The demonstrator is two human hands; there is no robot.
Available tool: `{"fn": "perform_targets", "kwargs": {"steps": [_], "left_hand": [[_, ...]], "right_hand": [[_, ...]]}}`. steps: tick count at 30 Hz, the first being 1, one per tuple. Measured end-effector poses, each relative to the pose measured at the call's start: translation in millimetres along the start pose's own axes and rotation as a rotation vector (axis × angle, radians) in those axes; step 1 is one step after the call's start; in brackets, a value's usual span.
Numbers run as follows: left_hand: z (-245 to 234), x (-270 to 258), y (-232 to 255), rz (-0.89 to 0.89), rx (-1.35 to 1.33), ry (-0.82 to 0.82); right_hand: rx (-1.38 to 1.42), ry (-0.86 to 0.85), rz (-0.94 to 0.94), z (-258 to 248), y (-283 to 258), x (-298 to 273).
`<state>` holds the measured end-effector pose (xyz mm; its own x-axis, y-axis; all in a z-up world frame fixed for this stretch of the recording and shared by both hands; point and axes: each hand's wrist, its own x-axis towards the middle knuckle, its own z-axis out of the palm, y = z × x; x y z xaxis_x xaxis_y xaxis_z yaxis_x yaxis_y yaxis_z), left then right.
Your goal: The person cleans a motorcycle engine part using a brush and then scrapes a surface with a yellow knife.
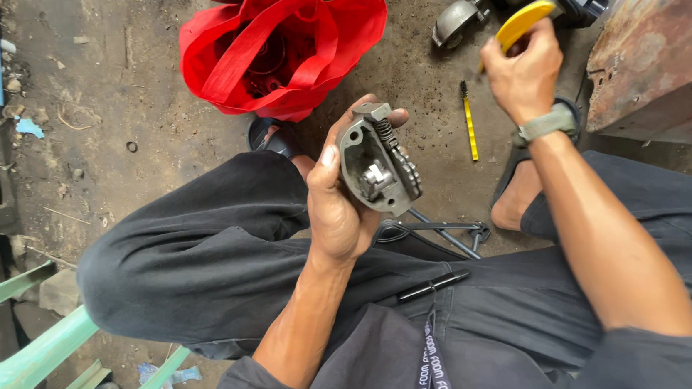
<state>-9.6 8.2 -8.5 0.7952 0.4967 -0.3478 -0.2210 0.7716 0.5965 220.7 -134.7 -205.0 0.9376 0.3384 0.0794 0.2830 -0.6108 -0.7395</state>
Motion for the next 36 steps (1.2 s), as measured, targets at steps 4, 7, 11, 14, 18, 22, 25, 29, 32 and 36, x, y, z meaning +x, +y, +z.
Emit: {"fn": "perform_targets", "kwargs": {"steps": [4, 7, 11, 14, 18, 22, 25, 29, 32, 36], "left_hand": [[-0.2, -7.7, -0.7, 0.042, -0.023, -0.036], [1.1, -17.0, -5.1, 0.099, -0.069, -0.060], [1.1, -24.7, -11.1, 0.183, -0.089, -0.109], [5.1, -28.2, -15.6, 0.249, -0.011, -0.094], [11.1, -29.9, -18.5, 0.277, 0.055, -0.046], [12.9, -28.0, -22.4, 0.250, 0.066, -0.030], [11.2, -26.1, -26.0, 0.228, 0.078, -0.032], [11.2, -24.3, -26.2, 0.214, 0.099, -0.025], [11.3, -22.0, -26.0, 0.236, 0.116, -0.027], [10.9, -19.8, -24.2, 0.286, 0.119, -0.042]], "right_hand": [[0.304, -0.136, -0.063, -88.9, -139.4, -17.0], [0.681, -0.150, -0.259, -141.8, -208.4, -54.8], [0.627, -0.177, -0.330, -168.9, -216.9, -96.3], [0.650, -0.201, -0.344, -170.6, -211.8, -106.6], [0.622, -0.248, -0.409, -170.1, -206.1, -107.0], [0.597, -0.223, -0.428, -164.3, -212.4, -104.2], [0.477, -0.237, -0.488, -164.4, -214.7, -102.1], [0.584, -0.337, -0.485, -163.4, -210.8, -97.3], [0.587, -0.318, -0.482, -165.7, -207.6, -95.0], [0.625, -0.332, -0.455, -176.7, -199.1, -93.9]]}}
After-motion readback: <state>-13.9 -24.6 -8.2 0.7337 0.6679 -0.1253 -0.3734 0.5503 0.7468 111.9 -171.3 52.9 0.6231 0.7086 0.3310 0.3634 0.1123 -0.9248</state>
